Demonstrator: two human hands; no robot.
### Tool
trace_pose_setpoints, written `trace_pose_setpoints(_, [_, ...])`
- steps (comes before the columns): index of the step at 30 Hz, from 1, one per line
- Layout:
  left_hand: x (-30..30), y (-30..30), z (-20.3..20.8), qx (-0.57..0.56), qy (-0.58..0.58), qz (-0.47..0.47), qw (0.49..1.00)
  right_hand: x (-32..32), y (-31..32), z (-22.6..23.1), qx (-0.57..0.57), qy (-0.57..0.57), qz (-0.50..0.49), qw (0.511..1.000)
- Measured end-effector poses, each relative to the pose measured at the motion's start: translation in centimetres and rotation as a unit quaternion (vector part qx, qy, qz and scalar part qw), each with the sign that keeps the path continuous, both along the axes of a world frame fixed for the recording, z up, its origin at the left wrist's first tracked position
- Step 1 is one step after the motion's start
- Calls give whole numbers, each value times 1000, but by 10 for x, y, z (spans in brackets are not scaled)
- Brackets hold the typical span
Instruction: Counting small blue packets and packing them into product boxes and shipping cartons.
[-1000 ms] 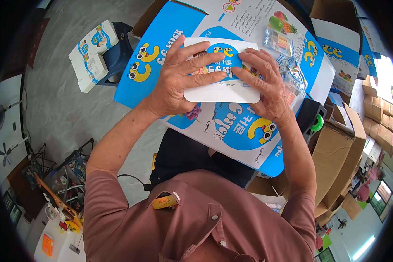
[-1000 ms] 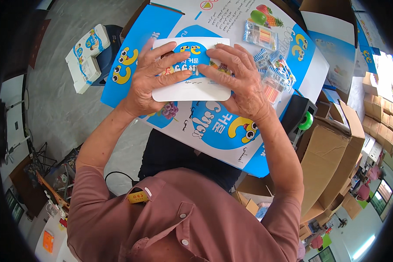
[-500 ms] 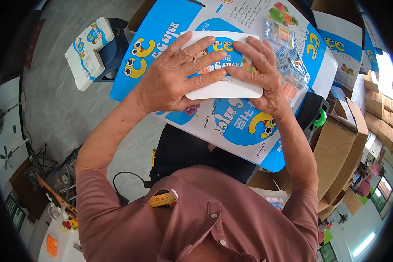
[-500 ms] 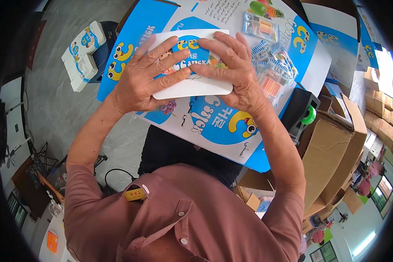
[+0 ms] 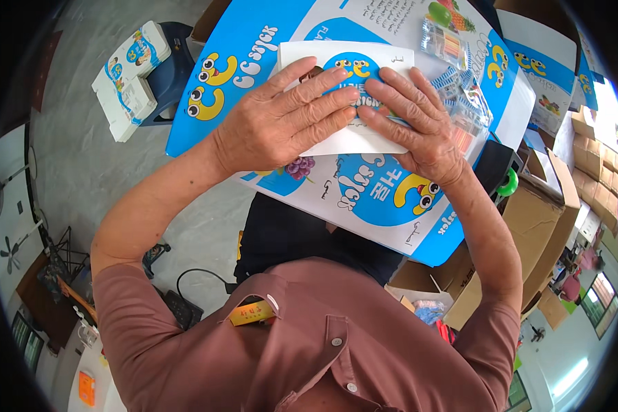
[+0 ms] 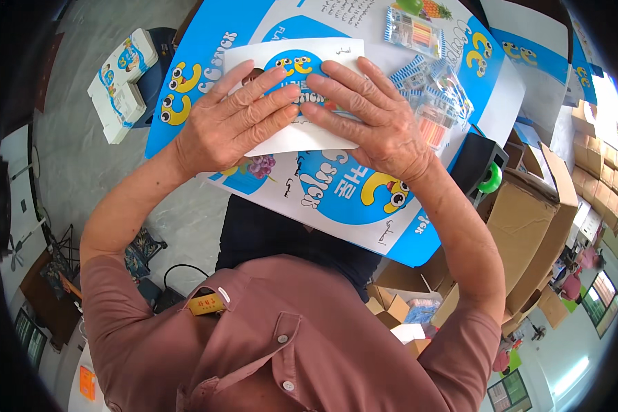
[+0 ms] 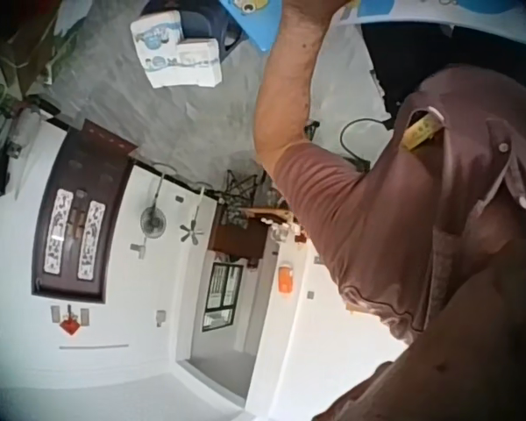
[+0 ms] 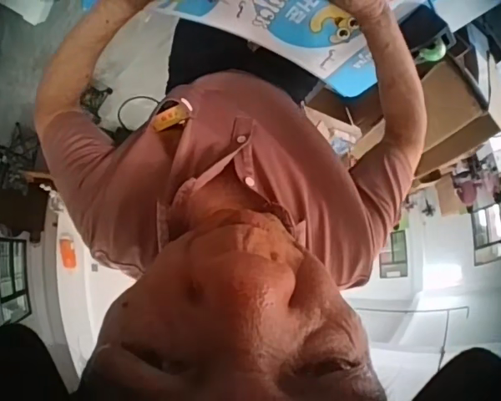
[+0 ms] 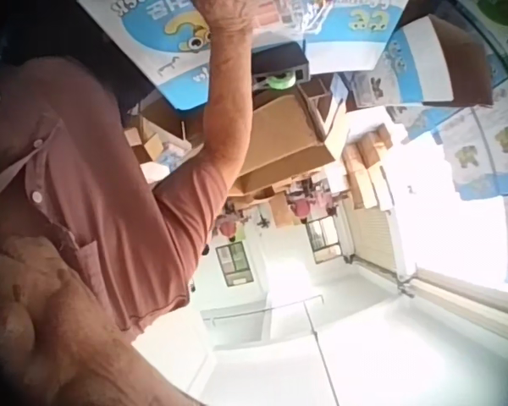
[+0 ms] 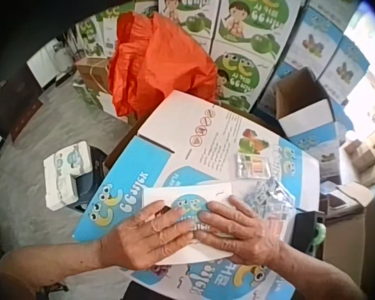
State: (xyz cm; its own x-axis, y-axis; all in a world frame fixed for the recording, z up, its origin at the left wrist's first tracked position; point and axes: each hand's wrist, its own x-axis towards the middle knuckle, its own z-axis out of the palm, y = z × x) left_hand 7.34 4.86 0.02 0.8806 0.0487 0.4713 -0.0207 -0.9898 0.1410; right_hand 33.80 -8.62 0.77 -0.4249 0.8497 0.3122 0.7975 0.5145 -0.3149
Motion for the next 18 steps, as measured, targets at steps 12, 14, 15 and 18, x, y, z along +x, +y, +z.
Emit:
trace_pose_setpoints(12, [2, 7, -9, 38, -70, -43, 996, 2, 2, 6, 6, 15, 28, 999])
trace_pose_setpoints(14, [3, 7, -11, 44, -73, -44, 995, 4, 3, 3, 21, 3, 20, 1000])
trace_pose_setpoints(15, [3, 7, -10, 44, -72, -44, 995, -1, 1, 1, 29, 27, 6, 999])
trace_pose_setpoints(18, [2, 2, -4, 7, -64, -48, 997, -2, 3, -4, 54, 30, 6, 998])
